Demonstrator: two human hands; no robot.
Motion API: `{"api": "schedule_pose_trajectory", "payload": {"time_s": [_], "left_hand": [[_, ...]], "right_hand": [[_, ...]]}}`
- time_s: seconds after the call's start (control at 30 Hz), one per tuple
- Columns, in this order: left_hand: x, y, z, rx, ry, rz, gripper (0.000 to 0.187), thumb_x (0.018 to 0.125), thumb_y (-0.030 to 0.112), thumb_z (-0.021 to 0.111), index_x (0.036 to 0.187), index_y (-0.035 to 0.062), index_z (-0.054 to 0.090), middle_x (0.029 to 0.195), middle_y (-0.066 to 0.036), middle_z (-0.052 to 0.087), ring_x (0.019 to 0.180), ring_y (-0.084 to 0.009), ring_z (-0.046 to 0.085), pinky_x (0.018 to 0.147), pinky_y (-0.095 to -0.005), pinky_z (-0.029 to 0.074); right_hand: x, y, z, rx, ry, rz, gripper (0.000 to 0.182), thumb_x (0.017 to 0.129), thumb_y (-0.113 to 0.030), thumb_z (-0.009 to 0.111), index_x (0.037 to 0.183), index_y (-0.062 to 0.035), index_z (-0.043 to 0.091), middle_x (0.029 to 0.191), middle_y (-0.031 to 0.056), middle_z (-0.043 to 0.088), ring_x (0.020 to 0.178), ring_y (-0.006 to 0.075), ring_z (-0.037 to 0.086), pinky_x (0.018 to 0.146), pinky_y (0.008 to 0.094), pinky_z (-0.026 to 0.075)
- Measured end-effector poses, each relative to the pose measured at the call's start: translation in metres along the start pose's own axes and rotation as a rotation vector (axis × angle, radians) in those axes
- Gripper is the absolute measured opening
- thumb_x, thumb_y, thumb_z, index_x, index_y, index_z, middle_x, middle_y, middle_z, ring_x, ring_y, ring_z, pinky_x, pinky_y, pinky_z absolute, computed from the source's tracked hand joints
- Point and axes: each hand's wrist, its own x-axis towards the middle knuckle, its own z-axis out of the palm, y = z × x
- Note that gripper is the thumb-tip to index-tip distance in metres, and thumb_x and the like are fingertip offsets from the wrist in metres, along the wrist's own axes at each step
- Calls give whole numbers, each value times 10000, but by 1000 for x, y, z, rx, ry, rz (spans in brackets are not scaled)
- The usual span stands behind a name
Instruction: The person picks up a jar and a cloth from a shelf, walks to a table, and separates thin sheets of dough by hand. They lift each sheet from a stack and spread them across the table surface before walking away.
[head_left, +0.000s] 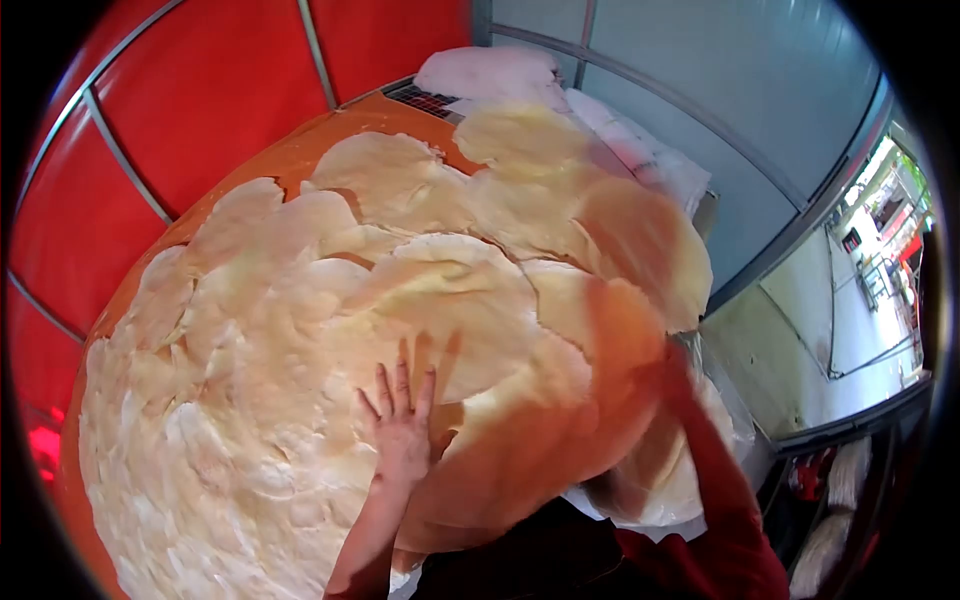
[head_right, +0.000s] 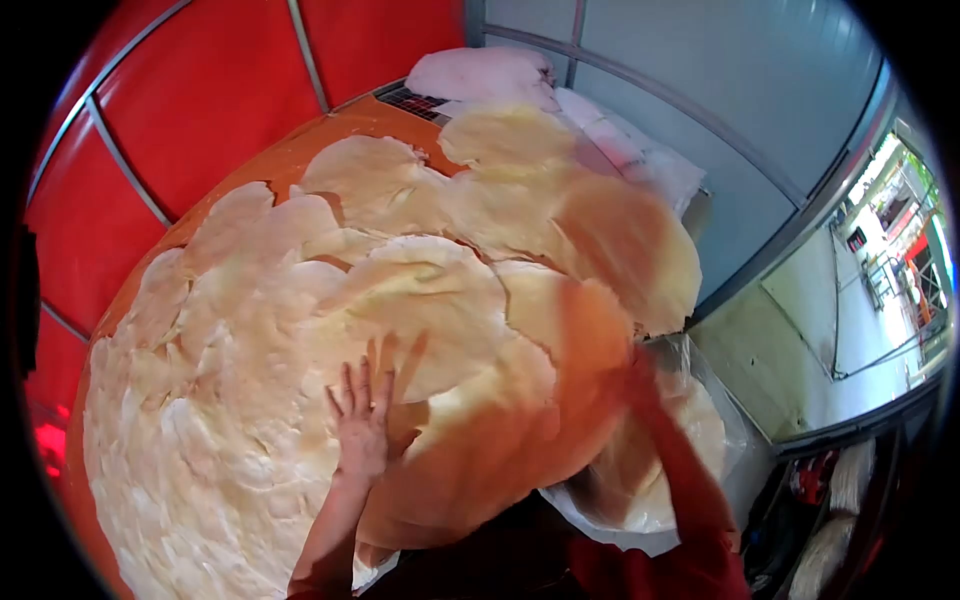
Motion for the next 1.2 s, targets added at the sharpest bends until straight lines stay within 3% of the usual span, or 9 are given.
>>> {"api": "schedule_pose_trajectory", "payload": {"time_s": [0.1, 0.27, 0.33, 0.47, 0.6, 0.7, 0.9, 1.1, 1.2], "left_hand": [[10, -19, 53, -50, -178, 29, 811, 656, 307, 607, 1334, 201, 174, 1358, -226, 117, 1221, -413, 187, 940, -583, 145], [12, 3, 64, 381, 40, 36, 818, 665, 395, 614, 1334, 247, 167, 1368, -210, 87, 1234, -434, 126, 907, -632, 136], [16, 6, 58, 48, -117, 26, 813, 660, 401, 626, 1328, 228, 195, 1360, -225, 91, 1227, -441, 135, 914, -620, 145], [17, 4, 58, -97, -149, 1, 804, 666, 419, 619, 1314, 139, 233, 1343, -234, 140, 1225, -423, 164, 938, -578, 166], [7, 27, 23, -117, -155, 13, 811, 675, 429, 609, 1314, 111, 225, 1333, -225, 179, 1221, -401, 201, 957, -559, 152], [-16, 38, 46, -24, -296, 169, 886, 622, 459, 632, 1315, 106, 209, 1336, -239, 154, 1236, -416, 135, 931, -620, 101], [-33, 77, 49, -47, -538, 274, 975, 524, 413, 681, 1304, 62, 212, 1326, -295, 102, 1234, -449, 83, 895, -670, 65], [-11, 80, 39, -198, -591, 347, 839, 561, 269, 691, 1250, 43, 270, 1180, -238, 351, 1128, -396, 312, 902, -537, 252], [-18, 39, 36, -461, -132, 203, 653, 596, 139, 669, 1159, 28, 357, 1032, -170, 461, 993, -332, 433, 839, -422, 360]], "right_hand": [[14, -198, 19, -603, 117, -368, 219, 603, -51, 647, 795, -45, 542, 617, -53, 472, 629, 92, 497, 531, 262, 430], [57, -355, 55, -883, -34, -696, 225, 553, -65, 601, 765, -7, 554, 709, 8, 557, 638, 117, 507, 576, 254, 419], [76, -371, 82, -1020, -73, -935, 236, 550, -130, 621, 738, -6, 553, 653, 27, 547, 564, 163, 505, 545, 279, 422], [117, -420, 92, -701, -135, -457, 202, 591, -137, 587, 775, -52, 581, 678, 16, 543, 616, 113, 507, 553, 253, 418], [120, -413, 47, -116, 134, -343, 203, 648, -20, 521, 840, 43, 546, 696, 138, 582, 562, 228, 599, 486, 337, 536], [188, -305, -27, -9, 77, -395, 110, 652, -166, 569, 660, -56, 579, 609, 16, 534, 506, 124, 503, 458, 276, 413], [164, -98, -34, -488, 38, 118, 94, 678, -74, 585, 683, 6, 535, 594, 86, 548, 450, 148, 530, 394, 263, 417], [126, -48, -39, -739, 269, -375, 143, 708, -91, 562, 792, 17, 522, 585, 95, 534, 521, 141, 538, 478, 267, 420], [94, -79, -19, -778, 137, -362, 195, 701, -105, 559, 863, -4, 515, 653, 109, 530, 610, 189, 534, 538, 308, 414]]}}
